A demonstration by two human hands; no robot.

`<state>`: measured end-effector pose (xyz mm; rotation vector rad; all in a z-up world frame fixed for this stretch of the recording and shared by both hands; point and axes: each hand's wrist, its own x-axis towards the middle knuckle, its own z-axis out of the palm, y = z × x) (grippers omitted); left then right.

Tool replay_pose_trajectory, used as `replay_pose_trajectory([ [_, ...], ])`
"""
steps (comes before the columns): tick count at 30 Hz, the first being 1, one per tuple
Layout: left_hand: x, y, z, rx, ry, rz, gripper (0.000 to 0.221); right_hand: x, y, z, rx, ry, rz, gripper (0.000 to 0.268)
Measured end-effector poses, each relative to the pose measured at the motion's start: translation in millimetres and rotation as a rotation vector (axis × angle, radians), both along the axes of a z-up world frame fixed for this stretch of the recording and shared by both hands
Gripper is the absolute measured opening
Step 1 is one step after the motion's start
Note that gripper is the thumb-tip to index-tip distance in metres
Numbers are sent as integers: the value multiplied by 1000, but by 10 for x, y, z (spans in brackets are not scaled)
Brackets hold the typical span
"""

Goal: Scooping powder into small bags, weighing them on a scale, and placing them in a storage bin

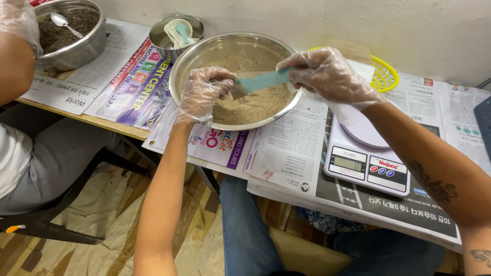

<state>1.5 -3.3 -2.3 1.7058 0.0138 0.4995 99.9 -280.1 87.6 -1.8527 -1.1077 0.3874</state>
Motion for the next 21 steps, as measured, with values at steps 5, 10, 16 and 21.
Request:
replay_pose_trajectory([
  [5,39,42,-46,-12,-45,-38,7,305,44,-196,45,592,-64,16],
  [10,206,183,-213,66,-23,49,11,558,-37,-544,171,783,-23,19],
  [16,188,160,-136,15,24,99,10,558,-168,-366,171,801,-122,17],
  [21,160,129,-123,-35,-16,211,4,645,-245,-270,194,687,-217,17],
])
